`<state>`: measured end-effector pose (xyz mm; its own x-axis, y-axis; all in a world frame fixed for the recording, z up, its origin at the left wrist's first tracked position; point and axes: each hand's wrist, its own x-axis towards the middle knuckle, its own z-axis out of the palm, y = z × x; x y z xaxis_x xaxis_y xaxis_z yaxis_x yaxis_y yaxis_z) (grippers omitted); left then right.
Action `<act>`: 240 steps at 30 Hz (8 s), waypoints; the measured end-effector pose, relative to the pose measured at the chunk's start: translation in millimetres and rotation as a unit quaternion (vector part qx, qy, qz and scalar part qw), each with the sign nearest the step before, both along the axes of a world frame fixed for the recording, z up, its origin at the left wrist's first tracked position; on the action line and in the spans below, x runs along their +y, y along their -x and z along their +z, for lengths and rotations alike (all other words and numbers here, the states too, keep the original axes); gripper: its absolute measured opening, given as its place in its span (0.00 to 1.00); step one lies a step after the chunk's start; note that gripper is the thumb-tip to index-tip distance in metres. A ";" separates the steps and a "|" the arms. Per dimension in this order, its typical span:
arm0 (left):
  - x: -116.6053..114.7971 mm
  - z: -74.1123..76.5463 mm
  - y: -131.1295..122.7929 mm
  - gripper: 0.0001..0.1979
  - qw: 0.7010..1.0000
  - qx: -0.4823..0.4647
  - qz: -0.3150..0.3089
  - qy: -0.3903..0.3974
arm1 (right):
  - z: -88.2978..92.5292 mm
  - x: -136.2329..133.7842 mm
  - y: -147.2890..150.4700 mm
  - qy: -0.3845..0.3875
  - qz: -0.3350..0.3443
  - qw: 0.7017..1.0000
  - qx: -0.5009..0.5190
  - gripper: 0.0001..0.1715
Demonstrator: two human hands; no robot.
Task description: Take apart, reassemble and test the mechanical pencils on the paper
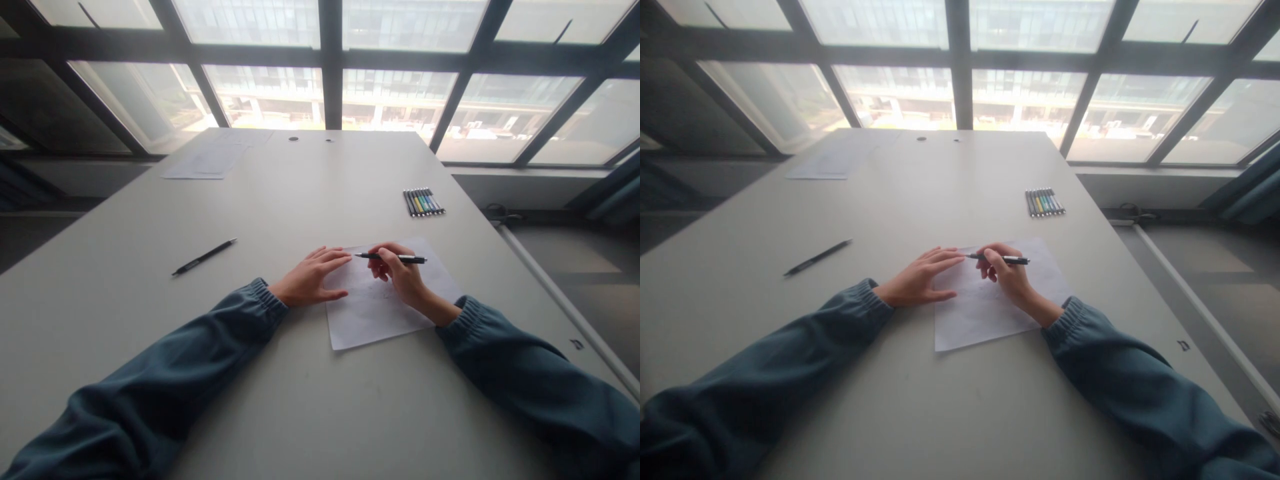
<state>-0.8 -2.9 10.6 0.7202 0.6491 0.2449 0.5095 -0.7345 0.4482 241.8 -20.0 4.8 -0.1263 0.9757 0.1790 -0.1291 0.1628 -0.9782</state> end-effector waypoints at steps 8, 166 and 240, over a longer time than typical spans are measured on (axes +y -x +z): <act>-16.0 0.9 -20.4 0.14 0.975 -0.192 0.114 0.001 | 1.2 -3.1 2.0 0.027 0.081 0.995 0.047 0.10; 9.5 -24.0 -5.4 0.14 0.989 0.001 0.142 -0.051 | -11.6 154.7 -71.9 0.101 -0.317 0.748 -0.574 0.16; 80.1 32.0 180.1 0.11 0.833 0.251 0.486 0.076 | -28.8 18.2 -11.6 -0.150 -0.087 0.826 -0.536 0.19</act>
